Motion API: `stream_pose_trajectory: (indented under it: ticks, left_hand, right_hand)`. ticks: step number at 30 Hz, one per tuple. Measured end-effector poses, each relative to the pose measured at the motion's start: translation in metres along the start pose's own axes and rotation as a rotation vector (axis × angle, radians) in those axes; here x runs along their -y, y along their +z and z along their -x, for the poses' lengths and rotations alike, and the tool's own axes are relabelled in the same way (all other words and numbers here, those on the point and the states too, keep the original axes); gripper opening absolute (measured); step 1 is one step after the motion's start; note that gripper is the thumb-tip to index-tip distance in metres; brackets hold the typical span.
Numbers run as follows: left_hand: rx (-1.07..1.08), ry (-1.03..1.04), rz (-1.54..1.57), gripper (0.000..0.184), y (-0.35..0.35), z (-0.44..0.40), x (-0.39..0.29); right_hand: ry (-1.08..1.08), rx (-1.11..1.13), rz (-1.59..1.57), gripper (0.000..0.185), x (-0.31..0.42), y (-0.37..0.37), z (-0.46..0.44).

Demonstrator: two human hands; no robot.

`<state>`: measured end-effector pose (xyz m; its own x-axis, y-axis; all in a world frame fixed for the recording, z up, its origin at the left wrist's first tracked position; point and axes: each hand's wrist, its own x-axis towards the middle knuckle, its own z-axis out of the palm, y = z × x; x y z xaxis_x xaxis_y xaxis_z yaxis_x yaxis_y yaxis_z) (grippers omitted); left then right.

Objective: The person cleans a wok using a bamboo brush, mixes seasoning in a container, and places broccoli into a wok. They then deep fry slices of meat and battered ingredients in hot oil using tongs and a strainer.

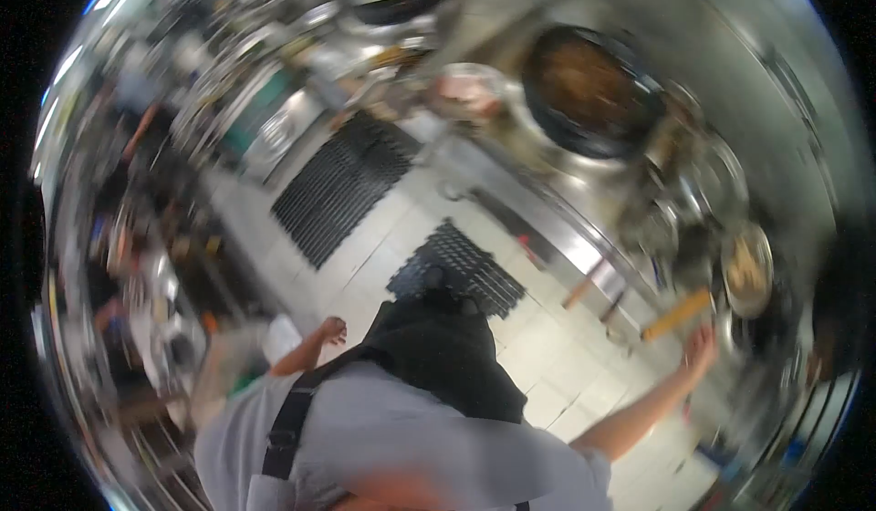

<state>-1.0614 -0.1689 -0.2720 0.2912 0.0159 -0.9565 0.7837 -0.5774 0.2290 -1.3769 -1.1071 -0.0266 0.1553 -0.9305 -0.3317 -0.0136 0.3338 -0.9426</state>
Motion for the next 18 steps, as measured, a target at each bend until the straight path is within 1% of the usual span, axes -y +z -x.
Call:
stream_pose_trajectory:
  ticks: [1,2,3,4,5,6,7,8,9,11,13,14,15,16,17,18]
  left_hand:
    - [-0.021,-0.006,-0.026,0.023,-0.006,-0.001,0.018]
    - [-0.035,0.007,-0.104,0.017,-0.016,-0.012,0.040]
    - [-0.051,0.036,-0.201,0.016,-0.024,-0.028,0.060]
    - [-0.074,0.070,-0.240,0.022,-0.033,-0.041,0.076]
    - [-0.141,0.118,-0.250,0.020,-0.039,-0.049,0.086]
    - [-0.169,0.211,-0.329,0.026,-0.035,0.018,0.043]
    - [-0.261,0.330,-0.081,0.030,-0.041,0.006,0.062]
    - [-0.367,0.387,0.181,0.036,-0.044,0.031,0.060]
    - [-0.443,0.388,0.292,0.041,-0.058,0.047,0.060]
    - [-0.681,0.400,0.467,0.037,-0.091,0.082,0.065]
    - [-0.952,0.483,0.830,0.026,-0.139,0.085,0.096]
    - [-1.110,0.547,1.031,0.013,-0.166,0.088,0.117]
    - [-1.175,0.603,1.203,0.009,-0.200,0.090,0.145]
    - [-1.216,0.602,1.400,0.011,-0.236,0.103,0.167]
    - [-1.183,0.608,1.565,0.015,-0.276,0.109,0.198]
    - [-1.165,0.704,1.724,0.017,-0.314,0.118,0.222]
  right_hand:
    - [0.055,-0.013,0.079,0.044,-0.016,-0.040,-0.051]
    - [-0.127,-0.052,0.028,0.026,0.019,0.023,0.048]
    - [-0.135,-0.091,0.146,0.033,0.016,0.013,0.044]
    - [-0.034,-0.131,0.232,0.039,0.009,-0.013,-0.007]
    - [0.034,-0.053,0.169,0.043,0.020,0.002,0.005]
    - [-0.052,-0.032,0.238,0.043,0.017,0.019,0.000]
    - [-0.160,-0.022,0.345,0.043,0.011,0.048,0.003]
    - [-0.271,-0.014,0.431,0.043,0.002,0.075,0.010]
    - [-0.369,0.007,0.508,0.044,-0.008,0.106,0.021]
    - [-0.497,0.077,0.648,0.044,-0.032,0.164,0.052]
    - [-0.549,0.205,0.776,0.044,-0.061,0.221,0.087]
    - [-0.546,0.299,0.846,0.045,-0.078,0.249,0.103]
    - [-0.523,0.429,0.936,0.045,-0.095,0.280,0.126]
    - [-0.483,0.586,1.039,0.045,-0.121,0.307,0.136]
    - [-0.419,0.787,1.134,0.045,-0.143,0.339,0.169]
    - [-0.412,1.047,1.416,0.051,-0.154,0.378,0.233]
